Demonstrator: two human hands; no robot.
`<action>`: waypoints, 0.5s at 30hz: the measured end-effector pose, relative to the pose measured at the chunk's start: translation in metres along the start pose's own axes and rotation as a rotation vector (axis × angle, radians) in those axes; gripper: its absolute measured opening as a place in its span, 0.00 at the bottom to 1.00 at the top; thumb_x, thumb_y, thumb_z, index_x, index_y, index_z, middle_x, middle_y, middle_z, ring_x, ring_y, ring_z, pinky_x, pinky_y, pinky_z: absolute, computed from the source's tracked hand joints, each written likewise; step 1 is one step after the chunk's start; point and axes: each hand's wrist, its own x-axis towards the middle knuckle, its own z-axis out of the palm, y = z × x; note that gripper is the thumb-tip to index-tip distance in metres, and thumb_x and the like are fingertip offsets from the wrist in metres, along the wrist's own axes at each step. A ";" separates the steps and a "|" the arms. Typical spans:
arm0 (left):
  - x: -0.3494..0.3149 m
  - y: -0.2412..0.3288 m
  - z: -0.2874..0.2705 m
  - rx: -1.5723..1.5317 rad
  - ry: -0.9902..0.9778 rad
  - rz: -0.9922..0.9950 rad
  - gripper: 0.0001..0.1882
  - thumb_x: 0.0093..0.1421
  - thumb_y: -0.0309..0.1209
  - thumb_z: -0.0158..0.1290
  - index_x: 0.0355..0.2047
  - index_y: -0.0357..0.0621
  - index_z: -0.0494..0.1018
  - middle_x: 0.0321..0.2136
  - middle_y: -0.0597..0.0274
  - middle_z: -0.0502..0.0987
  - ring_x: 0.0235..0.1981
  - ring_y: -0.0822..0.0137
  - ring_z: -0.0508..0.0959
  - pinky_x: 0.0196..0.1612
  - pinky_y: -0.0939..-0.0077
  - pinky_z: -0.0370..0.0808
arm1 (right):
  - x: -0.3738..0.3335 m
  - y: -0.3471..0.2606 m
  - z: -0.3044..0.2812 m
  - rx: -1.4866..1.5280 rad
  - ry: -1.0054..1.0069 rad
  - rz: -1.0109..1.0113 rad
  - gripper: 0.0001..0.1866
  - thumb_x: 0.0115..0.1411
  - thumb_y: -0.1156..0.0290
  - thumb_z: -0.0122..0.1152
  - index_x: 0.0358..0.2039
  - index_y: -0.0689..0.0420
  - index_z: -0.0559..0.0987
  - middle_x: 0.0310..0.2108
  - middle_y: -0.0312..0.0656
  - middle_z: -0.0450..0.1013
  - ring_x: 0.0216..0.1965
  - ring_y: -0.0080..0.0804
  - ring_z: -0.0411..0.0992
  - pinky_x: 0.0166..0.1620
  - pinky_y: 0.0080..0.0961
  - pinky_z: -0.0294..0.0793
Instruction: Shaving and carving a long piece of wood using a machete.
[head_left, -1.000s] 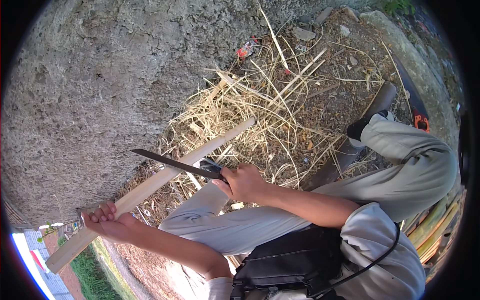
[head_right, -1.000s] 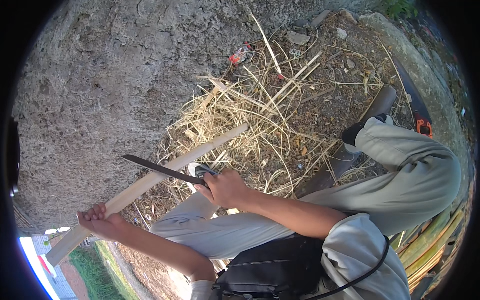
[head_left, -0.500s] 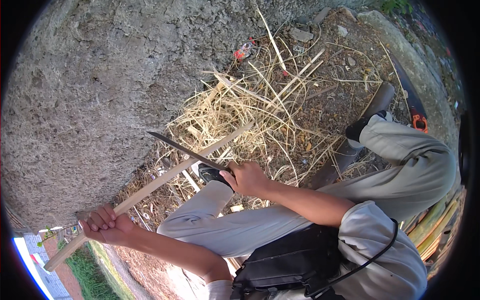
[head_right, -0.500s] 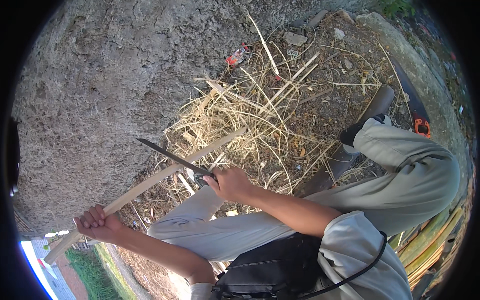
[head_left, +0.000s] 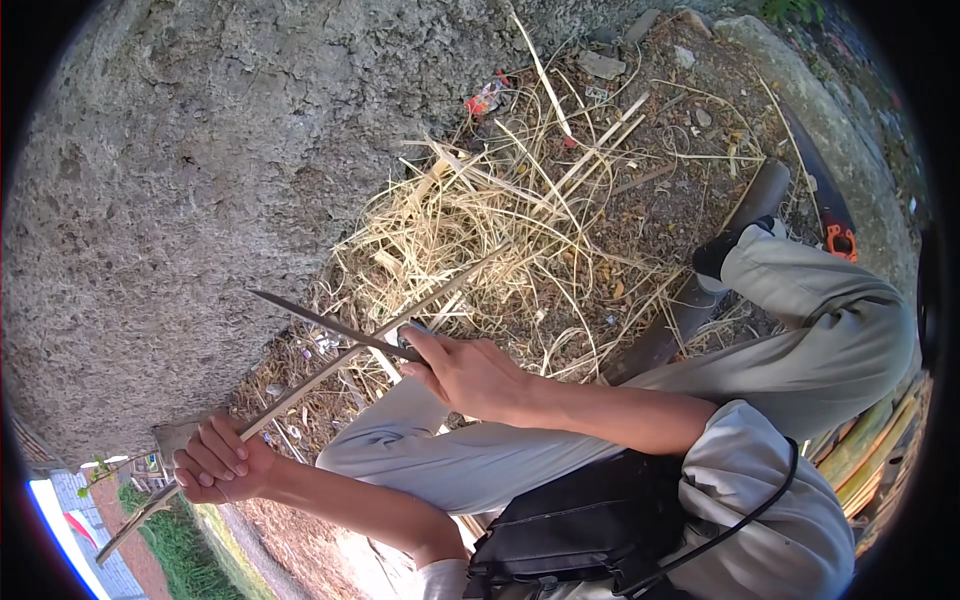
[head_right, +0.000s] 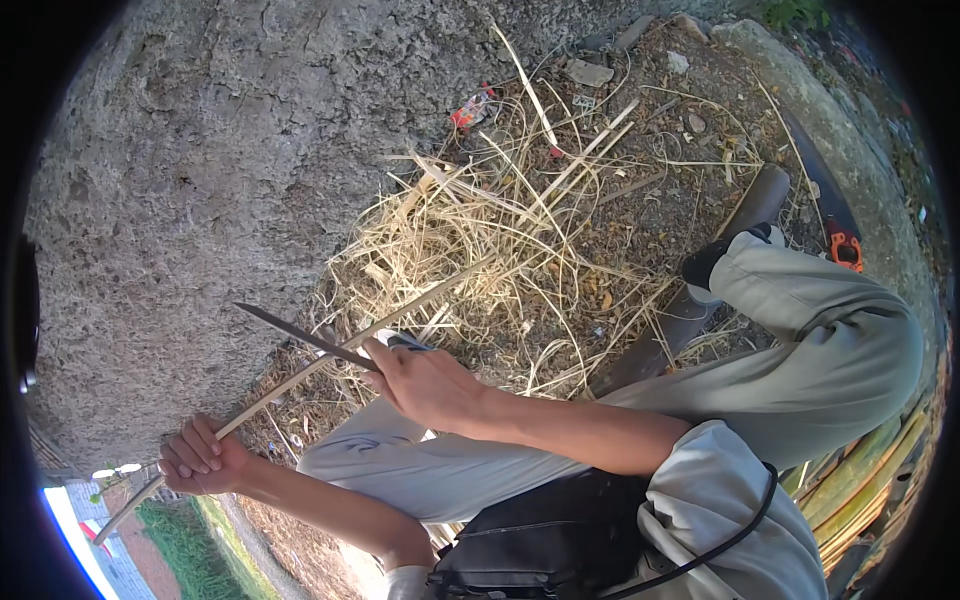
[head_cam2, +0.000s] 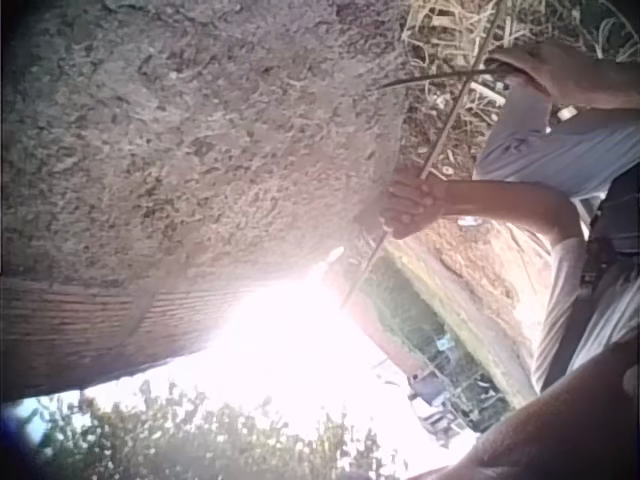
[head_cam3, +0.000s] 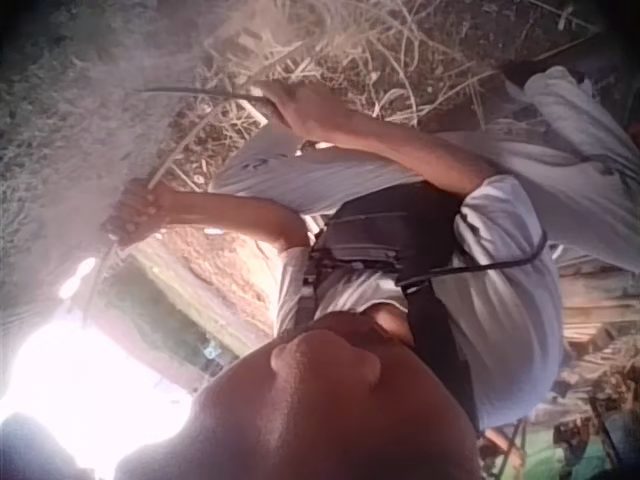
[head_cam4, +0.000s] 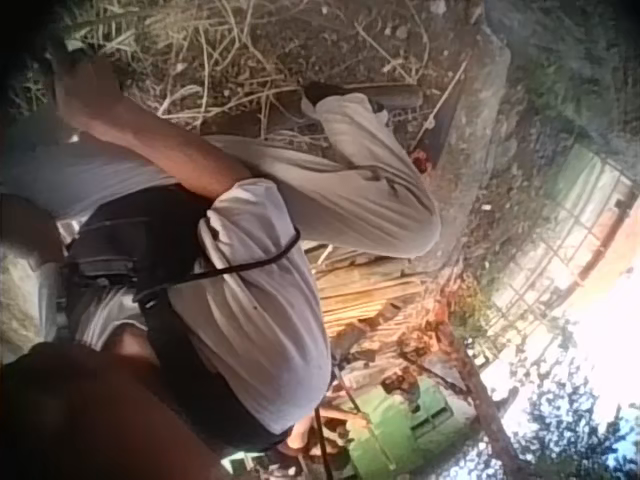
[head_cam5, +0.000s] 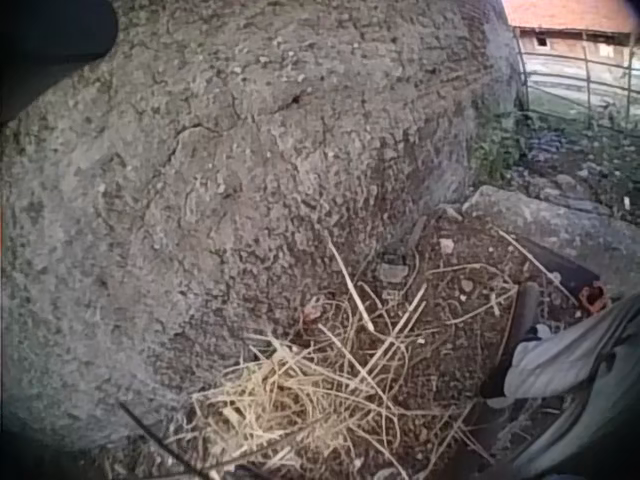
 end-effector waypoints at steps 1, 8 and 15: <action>-0.002 0.001 0.000 -0.015 -0.015 -0.003 0.20 0.62 0.33 0.44 0.11 0.54 0.59 0.04 0.70 0.59 0.05 0.77 0.57 0.16 0.81 0.61 | -0.002 -0.008 -0.005 0.001 -0.004 0.003 0.20 0.66 0.60 0.47 0.49 0.63 0.67 0.20 0.49 0.72 0.13 0.43 0.70 0.18 0.38 0.71; -0.008 0.008 0.001 0.001 -0.027 -0.012 0.20 0.60 0.33 0.45 0.10 0.55 0.57 0.04 0.72 0.58 0.05 0.78 0.57 0.16 0.83 0.61 | -0.006 -0.043 -0.018 0.237 0.215 -0.332 0.15 0.65 0.65 0.48 0.45 0.63 0.70 0.23 0.45 0.74 0.13 0.38 0.70 0.15 0.32 0.69; -0.008 0.002 0.013 0.023 -0.118 -0.010 0.21 0.60 0.32 0.44 0.10 0.54 0.56 0.03 0.71 0.59 0.03 0.78 0.57 0.11 0.83 0.61 | -0.018 0.032 0.016 -0.060 -0.093 0.217 0.17 0.66 0.63 0.44 0.31 0.65 0.72 0.16 0.54 0.71 0.16 0.53 0.71 0.19 0.42 0.70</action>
